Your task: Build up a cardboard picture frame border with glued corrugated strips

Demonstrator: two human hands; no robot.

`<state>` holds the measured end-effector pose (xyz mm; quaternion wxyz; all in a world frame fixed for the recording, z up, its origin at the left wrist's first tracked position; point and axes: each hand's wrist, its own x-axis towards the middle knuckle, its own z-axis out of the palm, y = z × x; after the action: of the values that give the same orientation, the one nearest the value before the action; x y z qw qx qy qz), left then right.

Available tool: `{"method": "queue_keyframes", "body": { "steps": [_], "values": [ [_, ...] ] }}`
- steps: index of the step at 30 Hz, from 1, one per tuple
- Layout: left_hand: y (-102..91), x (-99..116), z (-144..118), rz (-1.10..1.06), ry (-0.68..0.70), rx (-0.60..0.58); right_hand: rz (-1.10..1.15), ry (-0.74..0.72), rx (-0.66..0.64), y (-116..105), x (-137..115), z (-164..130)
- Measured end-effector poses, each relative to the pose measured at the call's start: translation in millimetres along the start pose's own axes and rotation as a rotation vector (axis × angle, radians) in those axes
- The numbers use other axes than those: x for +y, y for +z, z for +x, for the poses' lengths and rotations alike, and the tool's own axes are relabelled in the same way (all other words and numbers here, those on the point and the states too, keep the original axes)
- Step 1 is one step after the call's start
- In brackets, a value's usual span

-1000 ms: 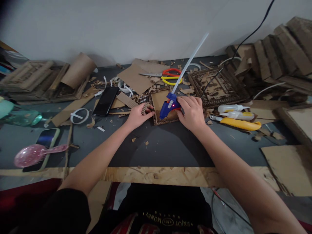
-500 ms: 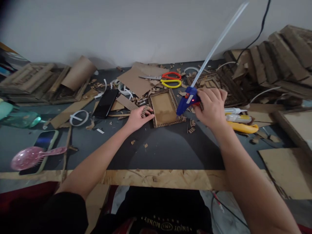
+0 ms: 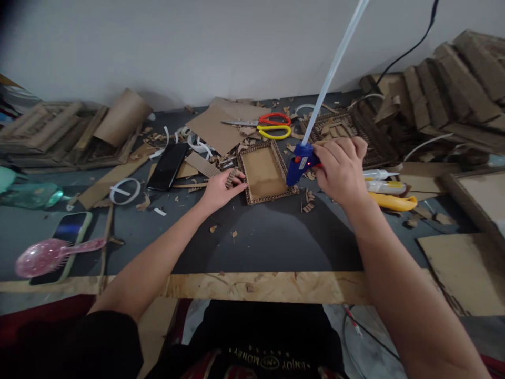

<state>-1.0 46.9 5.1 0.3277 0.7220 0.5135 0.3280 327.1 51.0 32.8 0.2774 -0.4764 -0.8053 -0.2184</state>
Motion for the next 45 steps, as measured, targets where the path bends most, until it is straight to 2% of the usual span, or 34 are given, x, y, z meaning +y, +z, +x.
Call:
{"method": "queue_keyframes", "body": {
  "steps": [6,19,25,31,37,40,45],
  "values": [
    [-0.3,1,0,-0.014,-0.001,-0.002,0.088,0.020,-0.057,0,0,0],
    [0.5,1,0,-0.029,-0.009,-0.004,0.095,0.002,0.006,3,4,-2],
    [-0.2,0,1,-0.012,-0.014,-0.016,0.061,0.022,-0.038,1,1,-1],
    [0.1,0,0,-0.028,-0.024,-0.009,-0.036,-0.153,0.118,-9,-14,0],
    [0.1,0,-1,-0.044,-0.007,-0.003,-0.067,-0.162,0.221,-3,-20,-3],
    [0.0,-1,0,-0.036,-0.003,-0.005,-0.060,-0.038,0.247,3,-16,-3],
    [0.0,-2,0,-0.004,0.049,-0.002,-0.054,0.533,0.053,5,5,-4]
  ]
}}
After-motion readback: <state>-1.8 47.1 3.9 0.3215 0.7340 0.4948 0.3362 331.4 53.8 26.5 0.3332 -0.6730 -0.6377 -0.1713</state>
